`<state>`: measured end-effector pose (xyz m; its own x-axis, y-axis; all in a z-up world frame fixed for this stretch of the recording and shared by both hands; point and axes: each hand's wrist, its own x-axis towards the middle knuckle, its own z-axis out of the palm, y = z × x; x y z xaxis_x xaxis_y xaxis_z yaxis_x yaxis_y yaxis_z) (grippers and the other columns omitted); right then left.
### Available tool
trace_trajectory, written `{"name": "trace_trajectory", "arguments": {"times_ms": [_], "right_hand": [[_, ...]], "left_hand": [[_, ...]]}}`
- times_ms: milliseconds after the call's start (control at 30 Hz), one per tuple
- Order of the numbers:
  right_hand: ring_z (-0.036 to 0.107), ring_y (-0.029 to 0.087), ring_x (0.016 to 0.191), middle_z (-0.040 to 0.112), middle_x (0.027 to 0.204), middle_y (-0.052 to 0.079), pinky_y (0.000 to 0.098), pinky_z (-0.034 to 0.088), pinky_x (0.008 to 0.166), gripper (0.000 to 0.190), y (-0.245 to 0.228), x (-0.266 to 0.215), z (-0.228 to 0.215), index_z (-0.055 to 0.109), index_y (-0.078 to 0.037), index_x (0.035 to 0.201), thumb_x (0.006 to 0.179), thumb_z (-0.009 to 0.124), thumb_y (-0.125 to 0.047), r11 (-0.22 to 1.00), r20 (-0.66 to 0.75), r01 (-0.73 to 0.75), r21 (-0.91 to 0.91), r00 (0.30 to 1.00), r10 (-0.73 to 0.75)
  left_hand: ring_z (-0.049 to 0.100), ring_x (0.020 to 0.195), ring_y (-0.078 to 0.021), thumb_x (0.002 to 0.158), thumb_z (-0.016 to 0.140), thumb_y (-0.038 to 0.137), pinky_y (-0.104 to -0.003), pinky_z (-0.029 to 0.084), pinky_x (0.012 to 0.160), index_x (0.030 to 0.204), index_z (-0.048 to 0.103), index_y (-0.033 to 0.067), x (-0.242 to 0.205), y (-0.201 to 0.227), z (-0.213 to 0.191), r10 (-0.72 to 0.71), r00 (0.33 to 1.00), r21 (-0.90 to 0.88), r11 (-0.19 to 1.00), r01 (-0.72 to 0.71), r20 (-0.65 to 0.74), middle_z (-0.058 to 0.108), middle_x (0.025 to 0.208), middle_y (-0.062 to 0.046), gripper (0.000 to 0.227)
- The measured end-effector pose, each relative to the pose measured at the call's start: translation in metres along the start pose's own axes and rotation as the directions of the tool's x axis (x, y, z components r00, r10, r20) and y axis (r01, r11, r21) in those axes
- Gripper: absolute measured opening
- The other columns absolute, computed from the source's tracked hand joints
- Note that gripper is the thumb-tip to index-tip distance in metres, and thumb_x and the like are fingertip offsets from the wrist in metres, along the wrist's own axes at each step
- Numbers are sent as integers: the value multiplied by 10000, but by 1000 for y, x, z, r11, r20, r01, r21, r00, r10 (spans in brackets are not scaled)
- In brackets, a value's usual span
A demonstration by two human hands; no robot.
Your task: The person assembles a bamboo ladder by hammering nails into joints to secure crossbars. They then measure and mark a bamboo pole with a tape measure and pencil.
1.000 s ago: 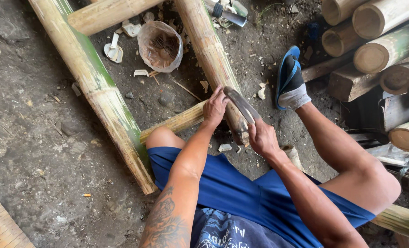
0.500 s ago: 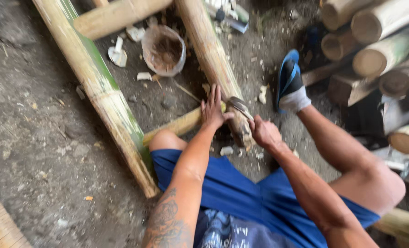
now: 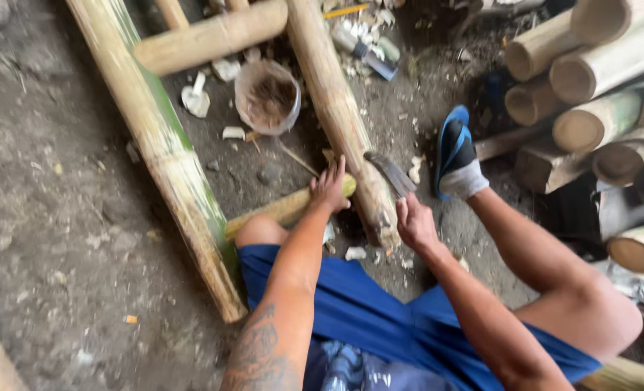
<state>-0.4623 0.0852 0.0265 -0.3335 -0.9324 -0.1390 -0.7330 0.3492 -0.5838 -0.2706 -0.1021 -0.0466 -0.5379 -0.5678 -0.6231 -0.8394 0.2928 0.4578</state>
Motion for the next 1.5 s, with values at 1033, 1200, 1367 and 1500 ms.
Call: {"name": "trace_trajectory", "arguments": {"times_ms": [1033,1200,1367,1500], "right_hand": [[621,537,927,671,924,321,587,475,820,444,-110,297,53,638,5,1010,1043,548,-429,987,78,-46,152,996,34],[633,521,948,681,943,315,566,491,848,439,-117,405,76,659,16,998,1024,568,-412,991,132,93,101,986,-106],[662,478,951,698,958,276,521,511,865,458,-114,449,107,686,-9,1007,972,588,-455,988,235,-59,145,972,23],[673,454,934,711,961,259,507,502,878,496,-102,441,123,696,-9,1052,970,611,-490,983,302,-97,157,952,46]], "left_hand": [[313,1499,-354,774,792,432,-616,232,1184,1628,-36,331,2,-11,19,-14,999,-106,994,10,-37,310,1646,-93,1193],[584,1313,-311,863,723,481,-421,442,1134,1577,358,282,15,-27,17,-263,964,-562,801,203,-27,569,1495,-85,827],[651,1235,-329,946,668,390,-407,490,1090,1558,424,212,9,-37,-61,-524,849,-530,739,416,-66,597,1434,-143,682],[608,1251,-326,945,667,307,-440,473,1060,1478,501,215,-22,-28,-152,-673,705,-606,662,441,-222,626,1392,-115,566]]}}
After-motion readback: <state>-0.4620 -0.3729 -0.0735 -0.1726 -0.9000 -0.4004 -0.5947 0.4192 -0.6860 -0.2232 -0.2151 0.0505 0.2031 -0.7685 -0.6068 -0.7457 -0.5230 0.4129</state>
